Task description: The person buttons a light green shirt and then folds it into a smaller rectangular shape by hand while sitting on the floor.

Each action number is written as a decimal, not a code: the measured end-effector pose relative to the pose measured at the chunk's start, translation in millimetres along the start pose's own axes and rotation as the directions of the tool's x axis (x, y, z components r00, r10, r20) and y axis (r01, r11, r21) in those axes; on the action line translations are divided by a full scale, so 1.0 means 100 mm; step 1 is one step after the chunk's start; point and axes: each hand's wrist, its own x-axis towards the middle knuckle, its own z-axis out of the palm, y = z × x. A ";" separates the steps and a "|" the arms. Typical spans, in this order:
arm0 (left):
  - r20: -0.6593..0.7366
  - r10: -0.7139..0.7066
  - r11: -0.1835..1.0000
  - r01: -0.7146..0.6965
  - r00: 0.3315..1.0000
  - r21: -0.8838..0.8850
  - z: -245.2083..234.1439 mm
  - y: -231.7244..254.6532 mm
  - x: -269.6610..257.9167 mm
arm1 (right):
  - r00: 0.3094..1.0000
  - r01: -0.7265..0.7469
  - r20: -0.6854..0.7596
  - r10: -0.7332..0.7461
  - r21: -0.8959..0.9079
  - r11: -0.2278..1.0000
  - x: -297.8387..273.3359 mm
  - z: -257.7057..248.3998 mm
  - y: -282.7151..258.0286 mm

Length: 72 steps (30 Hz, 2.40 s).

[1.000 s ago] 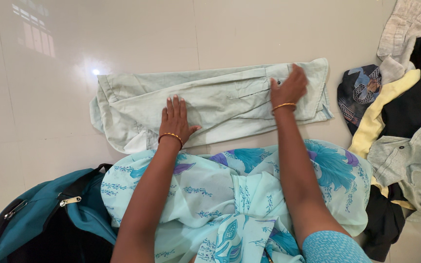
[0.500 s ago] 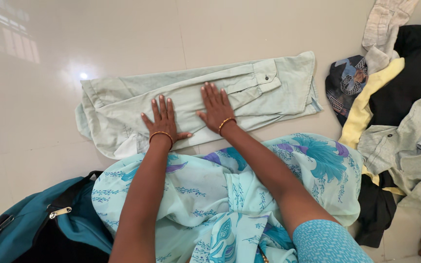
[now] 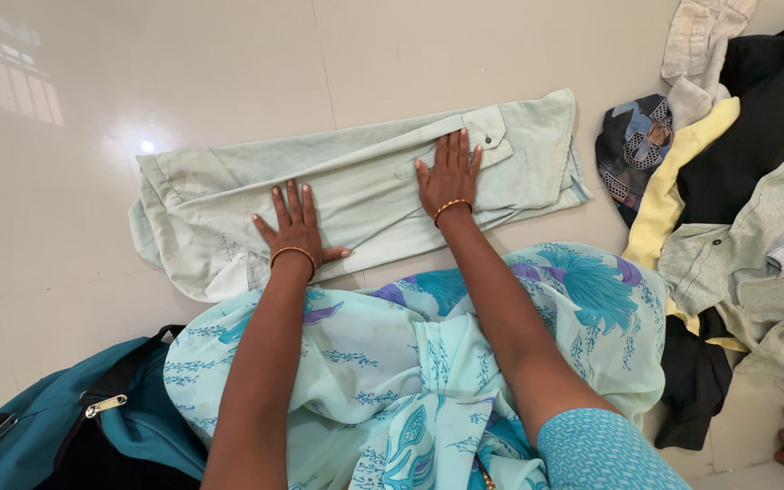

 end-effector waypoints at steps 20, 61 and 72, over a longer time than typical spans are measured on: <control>-0.184 -0.123 0.976 0.085 0.975 -0.202 0.07 -0.42 0.29 | 0.982 0.186 -0.055 -0.183 0.065 0.980 0.56 -0.01 0.21; 0.187 -0.732 0.333 0.585 0.655 -0.740 0.14 -2.18 0.02 | 0.648 0.744 -0.320 -0.691 0.460 0.485 -0.40 -0.10 -1.41; 0.325 -0.573 0.476 0.629 0.752 -0.615 0.35 -2.45 -0.09 | 0.391 0.886 -0.118 -0.913 0.318 0.339 -0.58 -0.21 -2.41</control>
